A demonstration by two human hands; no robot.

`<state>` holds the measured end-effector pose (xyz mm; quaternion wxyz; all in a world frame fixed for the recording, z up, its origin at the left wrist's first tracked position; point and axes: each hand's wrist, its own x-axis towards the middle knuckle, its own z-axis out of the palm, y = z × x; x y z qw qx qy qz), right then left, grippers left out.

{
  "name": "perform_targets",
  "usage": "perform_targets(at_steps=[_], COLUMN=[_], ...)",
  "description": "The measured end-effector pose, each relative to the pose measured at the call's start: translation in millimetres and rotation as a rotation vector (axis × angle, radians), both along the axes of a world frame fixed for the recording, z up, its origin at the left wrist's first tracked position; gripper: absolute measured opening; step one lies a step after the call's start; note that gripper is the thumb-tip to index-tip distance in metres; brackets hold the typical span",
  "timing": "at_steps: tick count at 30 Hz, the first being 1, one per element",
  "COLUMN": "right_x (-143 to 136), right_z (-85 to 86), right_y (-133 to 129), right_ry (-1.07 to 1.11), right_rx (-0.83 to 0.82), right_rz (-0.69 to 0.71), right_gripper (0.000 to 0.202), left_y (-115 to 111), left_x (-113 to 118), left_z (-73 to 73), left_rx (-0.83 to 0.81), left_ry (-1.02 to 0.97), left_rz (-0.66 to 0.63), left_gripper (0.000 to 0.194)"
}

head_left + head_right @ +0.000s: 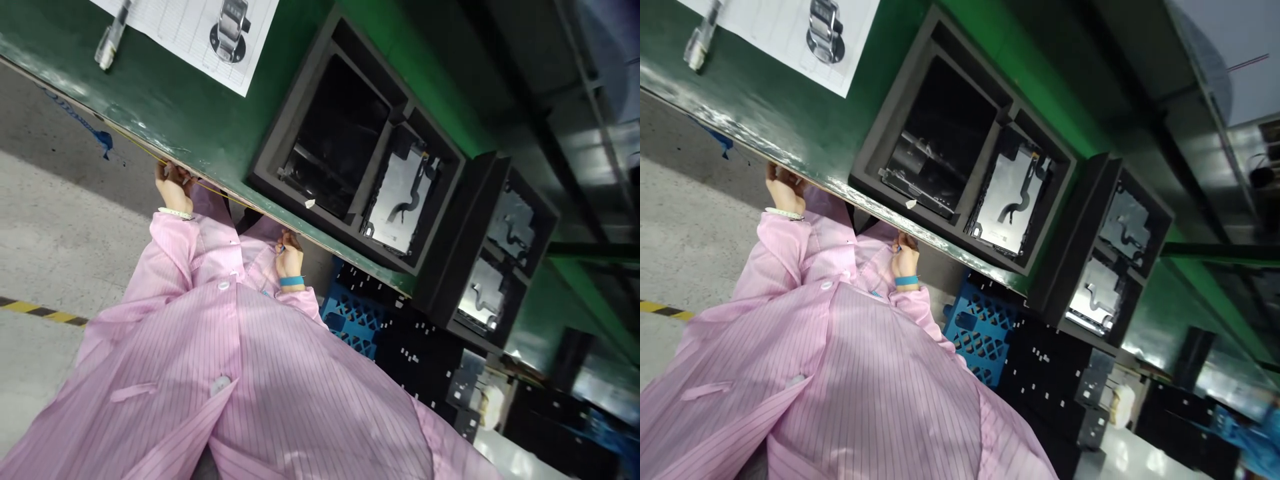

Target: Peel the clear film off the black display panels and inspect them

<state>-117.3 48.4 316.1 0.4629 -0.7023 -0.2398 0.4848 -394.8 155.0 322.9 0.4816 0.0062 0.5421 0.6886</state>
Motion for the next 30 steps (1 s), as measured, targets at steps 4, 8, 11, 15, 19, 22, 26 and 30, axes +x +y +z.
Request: perform_targets(at_steps=[4, 8, 11, 15, 19, 22, 26, 30], right_x=[-5, -10, -11, -12, -10, -9, -7, -4], right_z=[3.9, 5.9, 6.3, 5.9, 5.3, 5.3, 5.8, 5.7], right_y=[-1, -3, -4, -5, -4, -4, -6, -5], right_ry=[0.007, 0.007, 0.006, 0.004, -0.004, -0.018, -0.039, -0.075], right_rx=[0.005, 0.009, 0.009, 0.007, 0.004, -0.006, -0.027, -0.038], right_rz=[-0.023, -0.048, -0.069, -0.084, -0.087, -0.084, -0.069, -0.063], right_gripper=[0.028, 0.026, 0.027, 0.028, 0.027, 0.028, 0.029, 0.029], left_y=[-1, -1, 0, 0, 0, 1, 0, 0], left_x=[1, 2, 3, 5, 6, 6, 6, 5], left_z=[1.8, 2.2, 2.4, 4.8, 6.5, 4.3, -0.8, -3.8], left_rx=[-0.025, -0.041, -0.039, -0.039, -0.051, -0.061, -0.06, -0.055], left_ry=[0.045, 0.073, 0.077, 0.075, 0.064, 0.059, 0.057, 0.065], left_rz=[-0.023, -0.037, -0.03, -0.019, -0.012, -0.004, -0.001, -0.023], left_gripper=[0.016, 0.017, 0.019, 0.02, 0.023, 0.023, 0.02, 0.015])
